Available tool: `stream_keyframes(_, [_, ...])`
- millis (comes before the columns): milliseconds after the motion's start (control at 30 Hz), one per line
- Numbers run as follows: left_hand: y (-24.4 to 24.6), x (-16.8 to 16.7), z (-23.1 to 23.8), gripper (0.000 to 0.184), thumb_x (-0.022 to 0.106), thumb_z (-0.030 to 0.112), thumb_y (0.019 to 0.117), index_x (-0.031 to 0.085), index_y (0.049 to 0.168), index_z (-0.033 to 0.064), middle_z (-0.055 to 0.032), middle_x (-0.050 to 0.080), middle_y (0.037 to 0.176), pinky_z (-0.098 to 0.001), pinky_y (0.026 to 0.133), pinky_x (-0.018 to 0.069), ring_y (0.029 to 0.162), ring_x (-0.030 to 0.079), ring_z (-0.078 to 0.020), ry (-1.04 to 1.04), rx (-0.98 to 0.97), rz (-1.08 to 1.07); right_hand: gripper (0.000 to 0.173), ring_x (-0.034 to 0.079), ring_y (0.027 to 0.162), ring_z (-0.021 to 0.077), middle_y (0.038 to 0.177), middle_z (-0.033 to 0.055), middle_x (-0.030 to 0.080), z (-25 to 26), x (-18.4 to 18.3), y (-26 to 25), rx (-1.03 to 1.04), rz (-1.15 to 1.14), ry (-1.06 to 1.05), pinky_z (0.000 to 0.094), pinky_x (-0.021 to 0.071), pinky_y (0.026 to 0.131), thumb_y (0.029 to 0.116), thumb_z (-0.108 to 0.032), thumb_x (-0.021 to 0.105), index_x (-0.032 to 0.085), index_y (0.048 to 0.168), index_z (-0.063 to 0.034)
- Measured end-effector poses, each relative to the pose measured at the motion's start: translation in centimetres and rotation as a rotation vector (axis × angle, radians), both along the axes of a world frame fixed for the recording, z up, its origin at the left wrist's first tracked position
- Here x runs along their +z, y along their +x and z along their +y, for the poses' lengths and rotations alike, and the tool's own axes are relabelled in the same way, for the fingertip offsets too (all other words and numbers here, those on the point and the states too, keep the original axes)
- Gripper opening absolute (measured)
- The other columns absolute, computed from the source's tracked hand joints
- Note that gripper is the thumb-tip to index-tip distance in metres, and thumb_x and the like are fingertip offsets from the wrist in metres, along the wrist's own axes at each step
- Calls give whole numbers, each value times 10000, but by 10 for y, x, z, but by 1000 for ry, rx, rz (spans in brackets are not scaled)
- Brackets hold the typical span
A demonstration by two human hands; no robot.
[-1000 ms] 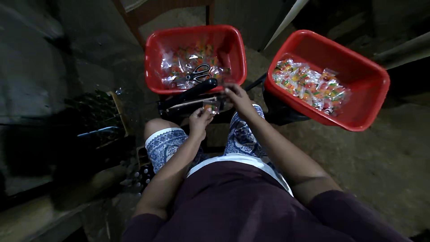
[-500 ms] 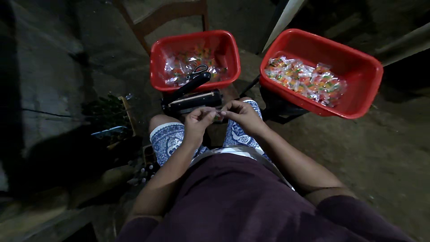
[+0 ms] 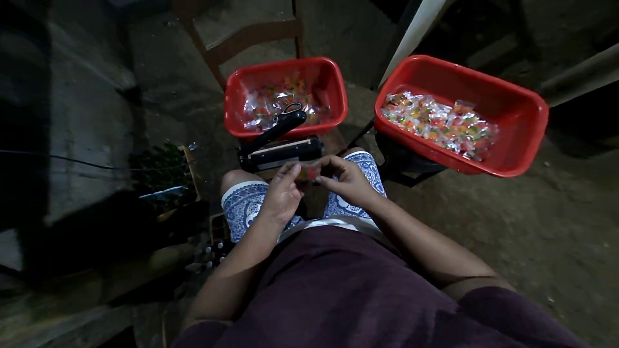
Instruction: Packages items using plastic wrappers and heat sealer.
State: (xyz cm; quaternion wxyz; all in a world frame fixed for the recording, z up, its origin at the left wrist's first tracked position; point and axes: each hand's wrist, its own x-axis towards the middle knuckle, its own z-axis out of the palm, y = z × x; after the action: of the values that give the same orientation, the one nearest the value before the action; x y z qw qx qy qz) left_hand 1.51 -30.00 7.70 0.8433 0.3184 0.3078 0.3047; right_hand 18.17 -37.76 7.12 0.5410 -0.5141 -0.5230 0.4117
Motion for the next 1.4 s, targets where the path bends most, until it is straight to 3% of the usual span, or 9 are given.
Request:
stream_keyframes(433, [-13,-17,29,151,480,13,1040,622,1001,47,-52,711,916,-337,831,590,848,696,-147,24,173,173,223,656,881,78,1037,75,687,44,-4,-17,61,-169,-86,270,566,802,1003,-127,549,695,1104,9])
stream_keyframes(533, [-13,-16,39,135,524,9,1031,649,986,34,-52,717,895,-318,792,601,806,702,-136,38,188,204,140,627,765,38,927,41,674,58,-7,-22,-17,-100,-128,222,551,716,966,-128,674,686,1016,2])
stream_keyframes(700, [-8,-15,55,163,534,41,1039,665,943,52,-31,706,894,-300,807,588,820,685,-118,8,215,227,110,592,664,25,778,3,644,80,-11,-18,-45,-39,-208,204,518,641,989,-91,649,656,906,-19])
stream_keyframes(767, [-9,-20,60,171,510,89,1061,671,1032,43,-50,716,975,-320,825,590,871,694,-138,14,216,230,103,604,695,26,825,13,652,85,-15,-17,-49,-58,-161,206,531,657,978,-87,661,662,908,-12])
stream_keyframes(833, [-15,-27,66,404,340,289,1120,543,1380,57,-83,645,1224,-375,917,569,1043,667,-188,2,111,181,124,643,821,58,929,53,673,88,-21,-14,-69,-265,47,220,568,761,961,-113,669,703,924,1])
stream_keyframes(900, [-22,-31,72,579,179,468,1112,383,1492,82,-95,632,1250,-386,911,572,1060,677,-208,-73,5,135,136,664,983,208,987,108,717,93,-28,-9,-88,-579,362,380,533,907,952,-137,673,756,929,-33])
stream_keyframes(1067, [-18,-36,69,170,411,73,1070,549,1167,80,-50,695,1021,-304,850,590,887,697,-134,-111,173,-28,90,641,1033,237,1004,61,712,107,-40,-8,0,-946,660,428,454,977,1008,-158,634,721,982,-163])
stream_keyframes(1233, [-10,-41,87,230,436,-8,1049,564,1221,76,-63,720,1035,-291,823,603,883,716,-143,-131,259,-30,316,663,1070,248,1076,116,708,137,-30,17,104,-804,668,418,512,970,1028,-403,608,729,1079,-115])
stream_keyframes(1400, [-11,-31,104,194,405,-3,1067,570,1130,79,-60,715,1034,-277,832,604,904,722,-143,-123,286,84,172,683,1061,382,1098,231,707,223,-44,97,-128,-875,258,510,542,954,981,-67,622,713,1069,50])
